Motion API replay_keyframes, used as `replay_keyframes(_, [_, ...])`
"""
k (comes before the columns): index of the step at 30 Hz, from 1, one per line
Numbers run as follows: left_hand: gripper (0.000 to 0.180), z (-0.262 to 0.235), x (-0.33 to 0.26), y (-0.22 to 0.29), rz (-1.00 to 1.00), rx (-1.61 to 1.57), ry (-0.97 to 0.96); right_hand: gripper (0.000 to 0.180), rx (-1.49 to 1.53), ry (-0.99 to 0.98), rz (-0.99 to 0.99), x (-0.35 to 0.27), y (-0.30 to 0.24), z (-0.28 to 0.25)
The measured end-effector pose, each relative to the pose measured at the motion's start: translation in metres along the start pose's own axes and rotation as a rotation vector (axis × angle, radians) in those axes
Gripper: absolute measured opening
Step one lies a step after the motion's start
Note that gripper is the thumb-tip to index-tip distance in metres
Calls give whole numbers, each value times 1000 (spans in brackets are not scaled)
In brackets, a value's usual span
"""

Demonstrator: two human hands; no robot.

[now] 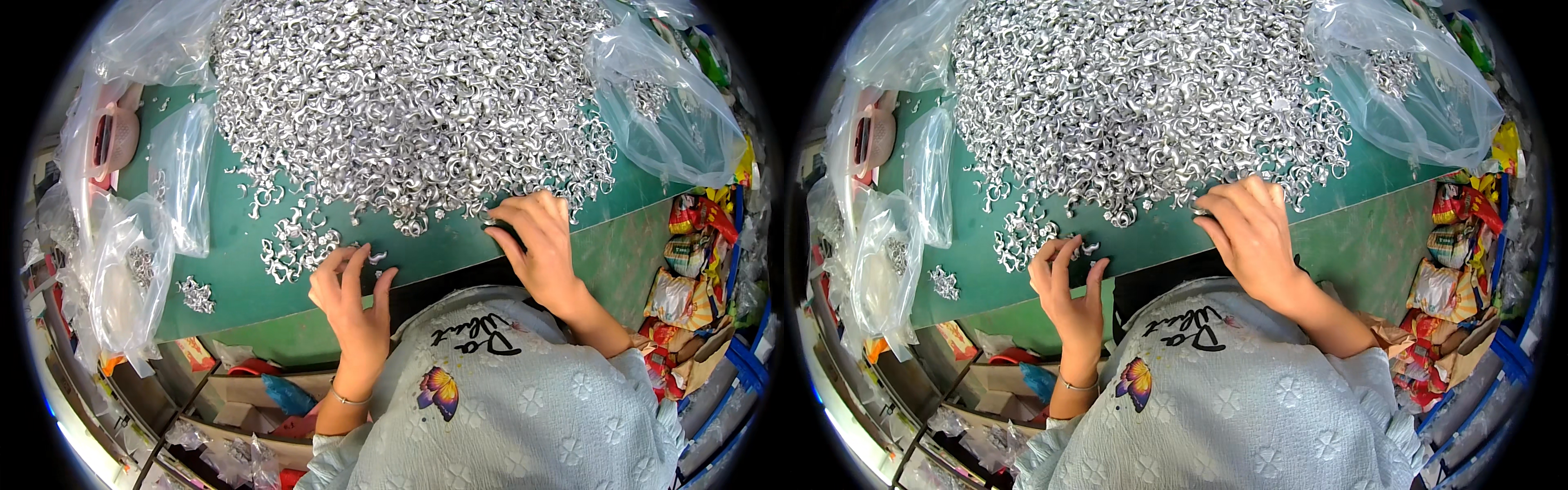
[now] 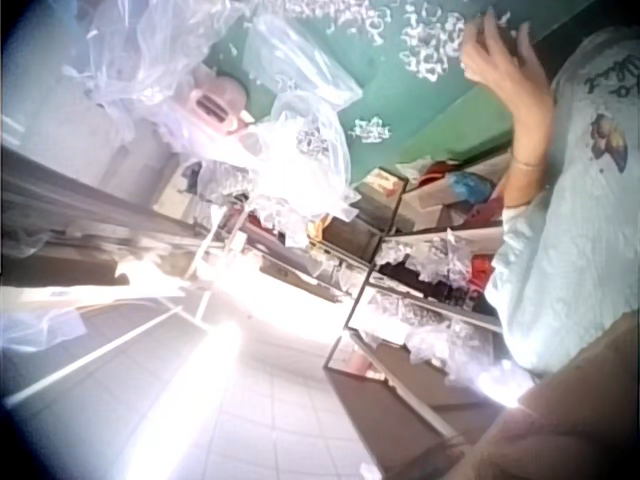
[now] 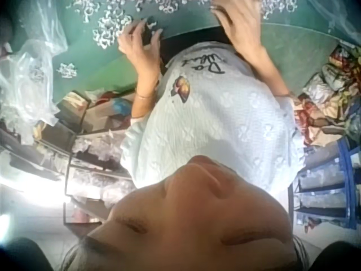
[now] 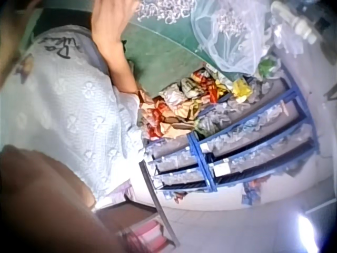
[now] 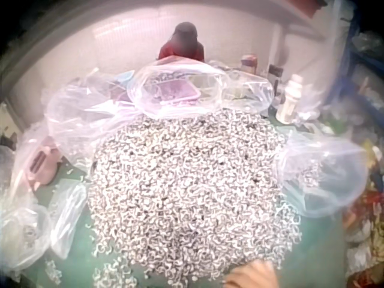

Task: The person sorts small silver crescent-shaped metal parts by hand on a green workbench, picking them up from a large pile and placing them into a plastic bag.

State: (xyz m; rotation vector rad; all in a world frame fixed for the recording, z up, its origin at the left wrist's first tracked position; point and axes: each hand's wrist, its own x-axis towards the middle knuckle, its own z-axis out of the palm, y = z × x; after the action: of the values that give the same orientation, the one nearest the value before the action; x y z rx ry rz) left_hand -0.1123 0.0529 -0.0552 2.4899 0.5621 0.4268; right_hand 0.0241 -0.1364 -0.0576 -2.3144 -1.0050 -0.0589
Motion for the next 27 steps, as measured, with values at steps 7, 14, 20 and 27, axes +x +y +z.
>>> replay_keyframes(7, [36, 5, 3, -6, -24, 27, 81, 19, -81, -16, 55, -2, -6, -2])
replay_keyframes(14, [33, 25, 21, 38, 183, -117, -20, 19, 326, 173, 169, -2, 2, -10])
replay_keyframes(20, [24, 57, 38, 47, 242, -70, -18, 25, 194, 255, 110, 10, 12, 2])
replay_keyframes(27, [21, 42, 26, 33, 220, -76, -49, 24, 170, 32, 57, 4, 3, -15])
